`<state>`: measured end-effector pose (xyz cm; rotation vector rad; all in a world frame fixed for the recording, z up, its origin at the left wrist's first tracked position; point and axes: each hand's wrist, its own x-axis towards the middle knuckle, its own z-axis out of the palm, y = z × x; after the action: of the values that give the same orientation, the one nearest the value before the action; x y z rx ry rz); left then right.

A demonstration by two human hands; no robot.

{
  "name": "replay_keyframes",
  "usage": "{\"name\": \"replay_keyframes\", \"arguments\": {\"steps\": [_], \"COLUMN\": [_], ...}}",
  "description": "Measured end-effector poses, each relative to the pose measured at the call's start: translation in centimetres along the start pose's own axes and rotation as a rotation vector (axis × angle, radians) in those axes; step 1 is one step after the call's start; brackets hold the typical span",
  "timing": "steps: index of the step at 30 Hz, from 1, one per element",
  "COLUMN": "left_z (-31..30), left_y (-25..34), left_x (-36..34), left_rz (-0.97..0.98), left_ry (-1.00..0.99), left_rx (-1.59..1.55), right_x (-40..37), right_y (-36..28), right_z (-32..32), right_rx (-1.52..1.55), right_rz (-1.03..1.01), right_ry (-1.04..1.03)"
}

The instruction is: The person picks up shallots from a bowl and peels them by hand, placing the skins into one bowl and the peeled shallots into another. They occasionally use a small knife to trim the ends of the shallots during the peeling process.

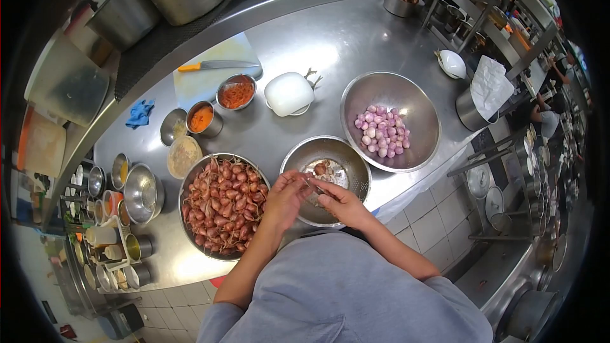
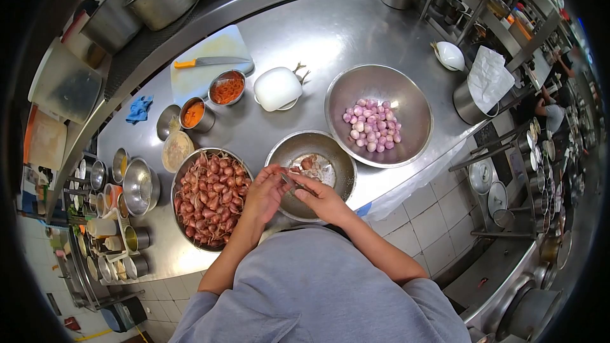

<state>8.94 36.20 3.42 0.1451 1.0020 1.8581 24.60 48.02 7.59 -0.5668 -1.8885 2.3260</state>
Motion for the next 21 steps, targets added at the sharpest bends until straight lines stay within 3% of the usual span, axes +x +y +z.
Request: {"name": "replay_keyframes", "arguments": {"steps": [3,10,12,19,21], "left_z": [-0.5,1.0,0.7,0.8,1.3], "left_y": [0.3,1.1,0.7,1.1,1.2], "left_x": [0.0,-1.2,-1.0,-1.3,-1.3], "left_rz": [0.001,-0.074,0.012,0.008,0.071], "left_ry": [-0.068,-0.081,-0.113,-0.085,-0.079], "left_rx": [-0.011,-0.013,0.012,0.094,0.289], "right_x": [0.5,0.5,0.4,0.0,0.0], "right_y": [0.9,0.6,0.4,0.4,0.4], "right_z": [0.2,0.3,0.3,0.1,0.1], "right_rx": [0.076,-0.059,-0.080,-0.112,-0.034], "right_rz": [-0.156,-0.165,-0.160,-0.129,-0.098], "right_ry": [0.008,0.063,0.083,0.084,0.072]}}
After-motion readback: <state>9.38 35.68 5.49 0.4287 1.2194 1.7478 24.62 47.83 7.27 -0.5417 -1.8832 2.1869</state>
